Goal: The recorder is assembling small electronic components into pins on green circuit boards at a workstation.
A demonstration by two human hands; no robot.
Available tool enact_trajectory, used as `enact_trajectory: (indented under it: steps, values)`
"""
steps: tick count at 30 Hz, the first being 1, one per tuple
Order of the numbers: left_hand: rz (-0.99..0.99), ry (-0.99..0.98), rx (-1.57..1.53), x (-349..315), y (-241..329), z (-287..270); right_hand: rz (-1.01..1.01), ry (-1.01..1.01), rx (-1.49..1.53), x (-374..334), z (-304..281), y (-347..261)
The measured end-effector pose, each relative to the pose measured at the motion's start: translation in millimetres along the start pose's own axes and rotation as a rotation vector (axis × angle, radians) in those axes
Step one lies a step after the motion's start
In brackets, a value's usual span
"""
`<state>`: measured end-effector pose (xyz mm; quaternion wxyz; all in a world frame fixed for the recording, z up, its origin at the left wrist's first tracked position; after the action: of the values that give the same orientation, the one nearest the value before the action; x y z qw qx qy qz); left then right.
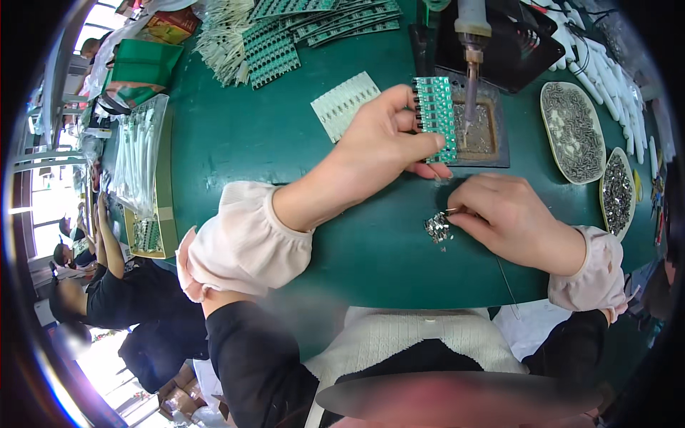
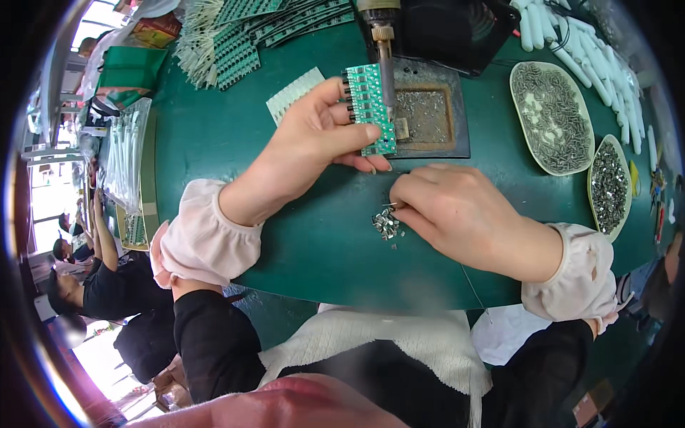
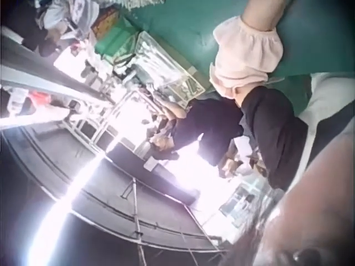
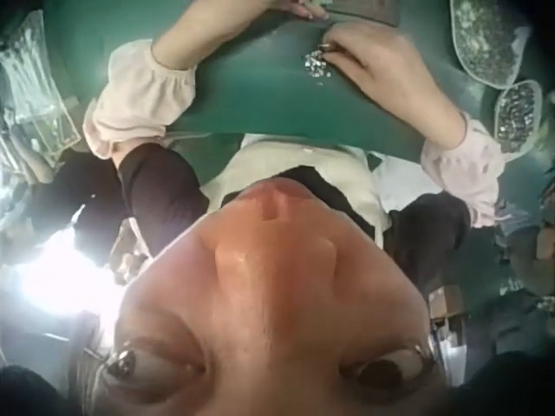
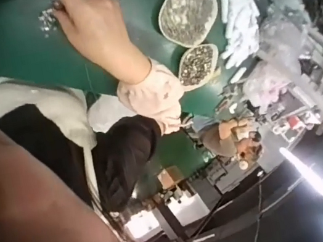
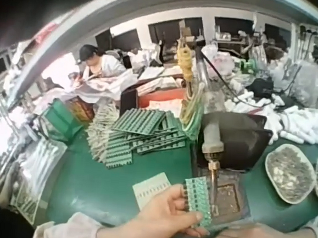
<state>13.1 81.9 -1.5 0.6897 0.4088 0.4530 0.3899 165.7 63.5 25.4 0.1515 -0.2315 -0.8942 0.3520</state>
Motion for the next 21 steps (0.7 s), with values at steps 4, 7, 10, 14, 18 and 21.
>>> enact_trajectory:
  steps: [4, 7, 10, 14, 18, 21]
  values:
    - [-0.015, 0.0, 0.011, 3.4, -6.1, -4.9, -0.013, -0.013, -0.004, -2.4, 1.3, 4.8]
    - [0.01, 0.028, 0.012, 3.3, -5.8, -10.8, -0.047, -0.02, 0.034, 0.6, 1.0, 5.8]
    - [0.0, 0.004, 0.021, 1.0, -1.2, -10.4, -0.021, -0.066, 0.017, 0.6, -0.1, 5.1]
    - [0.017, 0.008, 0.051, 1.3, -3.2, -11.5, 0.025, -0.059, 0.037, 0.0, -2.2, 8.5]
    - [0.028, 0.007, 0.06, 2.0, -4.1, -13.1, 0.052, -0.073, -0.017, -2.4, -4.0, 10.4]
    - [0.023, -0.006, 0.066, 1.1, -3.9, -12.2, 0.01, -0.057, -0.049, -3.2, -4.1, 9.1]
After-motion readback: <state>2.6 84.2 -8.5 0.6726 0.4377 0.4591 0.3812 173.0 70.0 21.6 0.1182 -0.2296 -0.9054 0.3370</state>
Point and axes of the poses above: each hand's wrist, its own x-axis towards the middle knuckle, its own z-axis out of the palm, y = z × x, the point moved 6 cm from there along x, towards the middle knuckle
